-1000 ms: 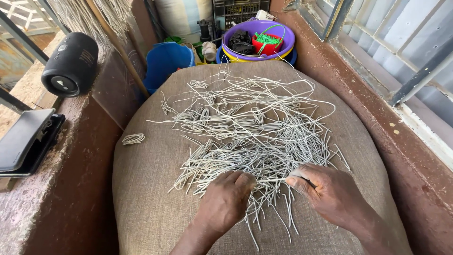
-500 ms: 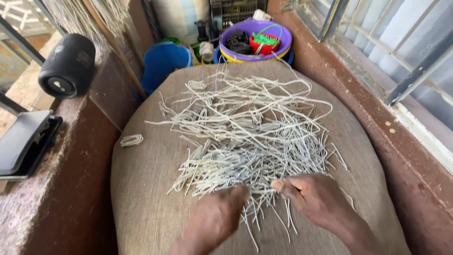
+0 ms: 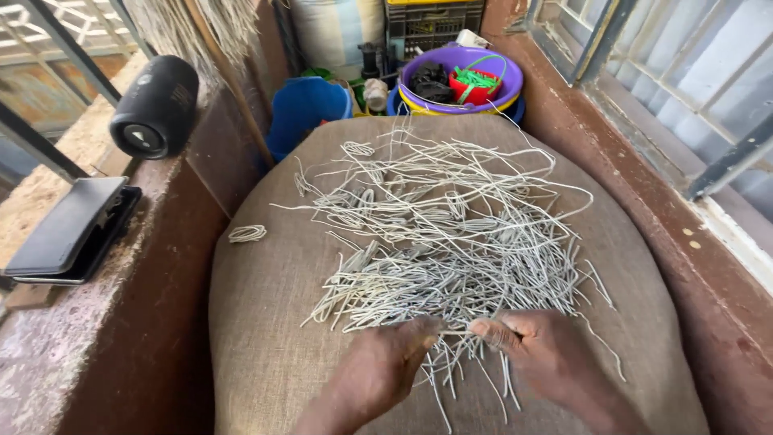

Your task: The person sorts through a large pile of tangled white cords on a brown cushioned surface. They repeatedly pick up sections of the cords, separate them, and place them back down, attempting to untangle the mass by hand.

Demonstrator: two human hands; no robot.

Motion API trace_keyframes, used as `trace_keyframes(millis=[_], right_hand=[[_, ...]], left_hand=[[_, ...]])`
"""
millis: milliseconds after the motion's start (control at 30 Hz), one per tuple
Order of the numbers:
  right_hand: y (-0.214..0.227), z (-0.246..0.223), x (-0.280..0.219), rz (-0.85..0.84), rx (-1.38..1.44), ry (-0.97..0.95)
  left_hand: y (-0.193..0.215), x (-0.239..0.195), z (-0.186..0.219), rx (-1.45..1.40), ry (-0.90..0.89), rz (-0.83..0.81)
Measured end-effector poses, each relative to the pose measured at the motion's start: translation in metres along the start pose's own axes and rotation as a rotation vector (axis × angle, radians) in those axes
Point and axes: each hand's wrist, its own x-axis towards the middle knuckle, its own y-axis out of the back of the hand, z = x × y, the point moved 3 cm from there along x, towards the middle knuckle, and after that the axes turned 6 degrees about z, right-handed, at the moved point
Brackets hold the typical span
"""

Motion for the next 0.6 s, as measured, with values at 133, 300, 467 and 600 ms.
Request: trace_keyframes(millis=[133, 300, 467, 600], right_hand=[[0.025, -0.018, -0.006, 0.23, -0.031, 0.34], [-0.065, -0.019, -0.02, 0.12, 0.688, 0.087], [-0.002, -0.003, 0.001, -0.107, 0.186, -0.128], [0.022, -0.007, 0.0, 0.133, -0.109, 0.226]], left_hand=[[0.012, 0.001, 0.01, 0.309, -0.298, 0.05], [-0.02, 0.008, 0.022, -0.166, -0.135, 0.448], [-0.006, 0.003, -0.005, -0.272, 0.114, 0.116], [-0.001, 0.005, 0.006, 0.235, -0.175, -0.007]])
